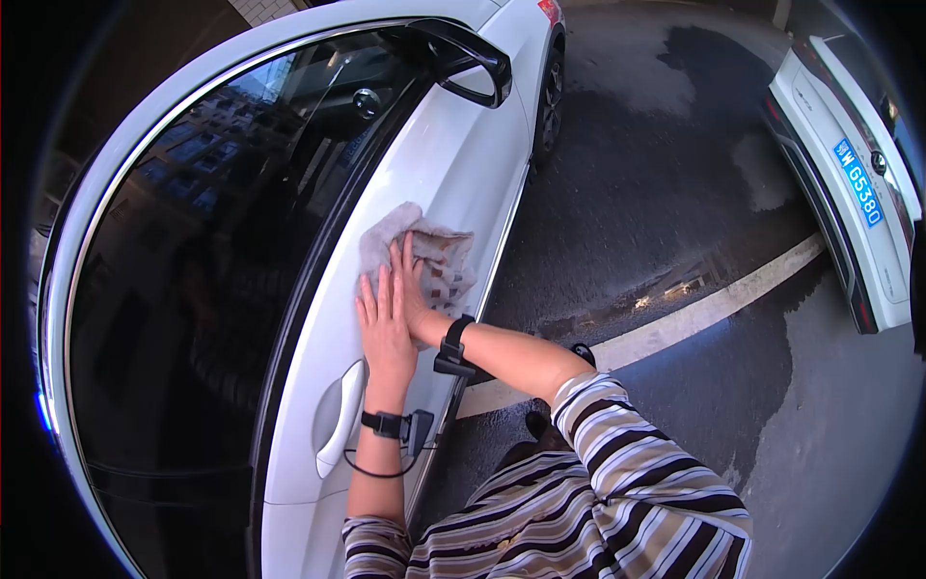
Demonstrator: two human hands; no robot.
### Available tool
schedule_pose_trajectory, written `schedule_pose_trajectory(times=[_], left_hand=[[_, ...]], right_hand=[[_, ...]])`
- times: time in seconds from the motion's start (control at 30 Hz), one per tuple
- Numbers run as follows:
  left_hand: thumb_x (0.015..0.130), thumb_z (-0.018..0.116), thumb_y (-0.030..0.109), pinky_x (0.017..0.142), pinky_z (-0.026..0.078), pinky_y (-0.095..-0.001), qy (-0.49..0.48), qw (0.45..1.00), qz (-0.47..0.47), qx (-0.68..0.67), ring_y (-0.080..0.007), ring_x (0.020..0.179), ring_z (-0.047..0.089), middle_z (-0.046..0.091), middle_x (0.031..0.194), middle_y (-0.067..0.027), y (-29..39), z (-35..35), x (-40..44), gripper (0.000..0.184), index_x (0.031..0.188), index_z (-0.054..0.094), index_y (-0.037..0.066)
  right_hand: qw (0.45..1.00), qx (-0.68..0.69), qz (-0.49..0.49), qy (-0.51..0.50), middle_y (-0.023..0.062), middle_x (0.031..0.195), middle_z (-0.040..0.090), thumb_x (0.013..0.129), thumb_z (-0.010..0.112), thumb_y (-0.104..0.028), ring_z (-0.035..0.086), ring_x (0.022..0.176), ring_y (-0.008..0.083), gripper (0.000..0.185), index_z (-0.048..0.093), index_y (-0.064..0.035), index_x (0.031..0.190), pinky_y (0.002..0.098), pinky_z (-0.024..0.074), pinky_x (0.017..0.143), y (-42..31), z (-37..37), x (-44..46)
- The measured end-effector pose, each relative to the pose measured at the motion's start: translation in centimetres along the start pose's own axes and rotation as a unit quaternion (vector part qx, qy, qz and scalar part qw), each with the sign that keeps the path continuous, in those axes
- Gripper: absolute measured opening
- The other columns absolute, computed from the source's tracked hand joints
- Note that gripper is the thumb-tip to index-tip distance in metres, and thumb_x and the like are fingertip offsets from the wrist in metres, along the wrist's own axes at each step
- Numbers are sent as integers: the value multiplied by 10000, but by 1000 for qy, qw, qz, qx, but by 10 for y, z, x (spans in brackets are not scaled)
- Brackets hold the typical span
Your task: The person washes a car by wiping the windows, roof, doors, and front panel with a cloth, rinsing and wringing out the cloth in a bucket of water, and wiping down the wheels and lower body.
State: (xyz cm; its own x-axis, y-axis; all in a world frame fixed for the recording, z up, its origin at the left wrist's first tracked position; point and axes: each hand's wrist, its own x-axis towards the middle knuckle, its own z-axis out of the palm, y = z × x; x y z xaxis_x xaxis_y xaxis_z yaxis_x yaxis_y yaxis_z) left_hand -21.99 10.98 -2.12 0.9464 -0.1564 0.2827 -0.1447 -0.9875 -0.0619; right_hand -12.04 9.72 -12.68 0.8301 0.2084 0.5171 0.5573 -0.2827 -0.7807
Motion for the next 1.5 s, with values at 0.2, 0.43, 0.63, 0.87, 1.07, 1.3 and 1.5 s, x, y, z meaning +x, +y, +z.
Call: schedule_pose_trajectory(times=[0.2, 0.43, 0.63, 0.87, 1.07, 1.3, 1.5], left_hand=[[825, 522, -24, 1167, 158, -568, 20, 1000, 5, 18, -374, 1470, 182, 231, 1591, -138, 1, 44, 92, 724, 1509, 317, 92], [708, 774, 140, 1148, 120, -631, -63, 985, -65, 146, -332, 1495, 113, 137, 1624, -102, 50, 57, 203, 980, 1540, 257, 184], [610, 877, 291, 1163, 35, -622, -148, 961, -124, 198, -398, 1491, 47, 65, 1634, -120, 64, 61, 232, 1137, 1546, 236, 217], [613, 868, 281, 1169, 7, -614, -151, 958, -133, 203, -382, 1495, -29, 28, 1636, -107, 54, 75, 232, 1116, 1540, 250, 231], [758, 736, 156, 1185, 27, -565, -54, 974, -105, 194, -366, 1499, 19, 80, 1635, -87, 46, 87, 229, 890, 1527, 297, 242], [758, 738, 146, 1178, 91, -580, -8, 988, -100, 119, -403, 1481, 101, 223, 1595, -123, 49, 80, 228, 754, 1450, 440, 179], [702, 792, 210, 1142, 181, -600, -30, 973, -152, 169, -422, 1437, 233, 426, 1475, -156, 42, 104, 239, 650, 1303, 573, 92]], right_hand=[[987, -57, 115, -100, 302, 1543, -17, 909, 535, -407, -146, 1427, 513, 603, 500, 25, 1329, 782, 206, 1004, 37, -64, 79], [958, 71, 279, -21, 245, 1577, -48, 907, 536, -415, -102, 1426, 528, 728, 277, -66, 1490, 780, 179, 1026, 130, -105, 152], [906, 80, 397, 123, 328, 1554, 87, 930, 433, -389, 47, 1411, 549, 661, 334, -33, 1478, 691, 58, 1118, 248, -19, 151], [841, 200, 503, 12, 331, 1538, 98, 942, 386, -492, 14, 1377, 609, 631, 351, -167, 1483, 629, 74, 1147, 227, 6, 78], [914, 130, 343, -176, 321, 1548, 107, 924, 404, -546, 10, 1403, 564, 709, 333, -114, 1482, 612, 37, 1157, 214, -5, 71], [940, 173, 293, -7, 329, 1553, 38, 916, 484, -462, -35, 1418, 545, 784, 180, -40, 1502, 611, 36, 1157, 229, -51, 163], [908, 280, 252, 185, 337, 1558, -21, 909, 552, -390, -74, 1431, 528, 893, 49, 24, 1519, 610, 36, 1157, 279, -69, 240]])
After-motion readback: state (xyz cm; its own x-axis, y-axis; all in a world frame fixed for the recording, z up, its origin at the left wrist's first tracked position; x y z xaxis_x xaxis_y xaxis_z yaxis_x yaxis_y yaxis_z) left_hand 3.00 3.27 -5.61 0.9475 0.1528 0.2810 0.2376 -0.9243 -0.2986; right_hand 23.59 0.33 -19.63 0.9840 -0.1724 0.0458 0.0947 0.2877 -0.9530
